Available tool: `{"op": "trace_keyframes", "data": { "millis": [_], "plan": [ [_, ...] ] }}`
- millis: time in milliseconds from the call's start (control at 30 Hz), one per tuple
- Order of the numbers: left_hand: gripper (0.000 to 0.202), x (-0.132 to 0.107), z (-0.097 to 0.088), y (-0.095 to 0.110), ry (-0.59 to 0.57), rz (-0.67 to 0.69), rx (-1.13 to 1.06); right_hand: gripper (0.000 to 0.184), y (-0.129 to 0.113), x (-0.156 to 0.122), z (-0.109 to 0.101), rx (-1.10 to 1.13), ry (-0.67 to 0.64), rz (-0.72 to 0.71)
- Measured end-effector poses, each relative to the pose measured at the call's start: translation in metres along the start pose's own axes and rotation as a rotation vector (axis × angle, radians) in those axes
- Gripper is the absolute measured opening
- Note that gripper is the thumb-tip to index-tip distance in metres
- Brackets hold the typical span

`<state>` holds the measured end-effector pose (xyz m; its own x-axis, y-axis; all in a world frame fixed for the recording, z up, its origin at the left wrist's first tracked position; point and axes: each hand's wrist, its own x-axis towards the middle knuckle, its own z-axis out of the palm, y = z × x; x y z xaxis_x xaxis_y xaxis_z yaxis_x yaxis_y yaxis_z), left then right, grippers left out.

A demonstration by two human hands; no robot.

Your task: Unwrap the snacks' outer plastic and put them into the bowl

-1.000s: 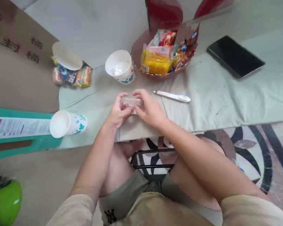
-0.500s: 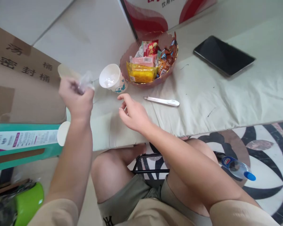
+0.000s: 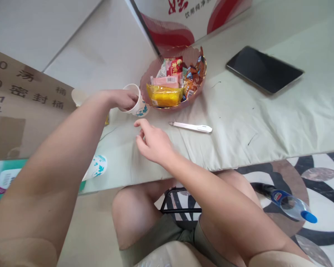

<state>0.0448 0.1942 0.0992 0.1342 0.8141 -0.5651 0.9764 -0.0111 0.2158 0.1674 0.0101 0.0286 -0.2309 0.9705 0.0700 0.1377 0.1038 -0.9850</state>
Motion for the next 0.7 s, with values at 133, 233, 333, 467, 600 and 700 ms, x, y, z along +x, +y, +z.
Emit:
{"op": "trace_keyframes", "data": {
  "millis": [133,233,333,467,600,700],
  "plan": [
    [0.021,-0.019,-0.011,-0.024,0.264,-0.048,-0.108,0.034,-0.009,0.001,0.013,0.024,-0.007,-0.021],
    [0.030,-0.036,-0.021,-0.084,0.697,-0.108,-0.097,0.033,-0.015,-0.001,0.031,0.042,-0.064,-0.051],
    [0.027,-0.050,-0.017,-0.153,0.697,-0.303,-0.015,0.034,-0.014,-0.004,0.050,0.021,-0.131,-0.036],
    [0.037,-0.054,0.012,-0.214,0.572,-0.359,0.007,0.035,-0.005,-0.002,0.065,-0.040,-0.181,-0.007],
    [0.062,-0.041,0.033,-0.233,0.520,-0.238,-0.077,0.037,0.005,0.005,0.070,-0.083,-0.198,0.036],
    [0.053,-0.031,0.034,-0.232,0.552,-0.301,-0.106,0.036,0.010,0.009,0.070,-0.109,-0.195,0.047]
  ]
}}
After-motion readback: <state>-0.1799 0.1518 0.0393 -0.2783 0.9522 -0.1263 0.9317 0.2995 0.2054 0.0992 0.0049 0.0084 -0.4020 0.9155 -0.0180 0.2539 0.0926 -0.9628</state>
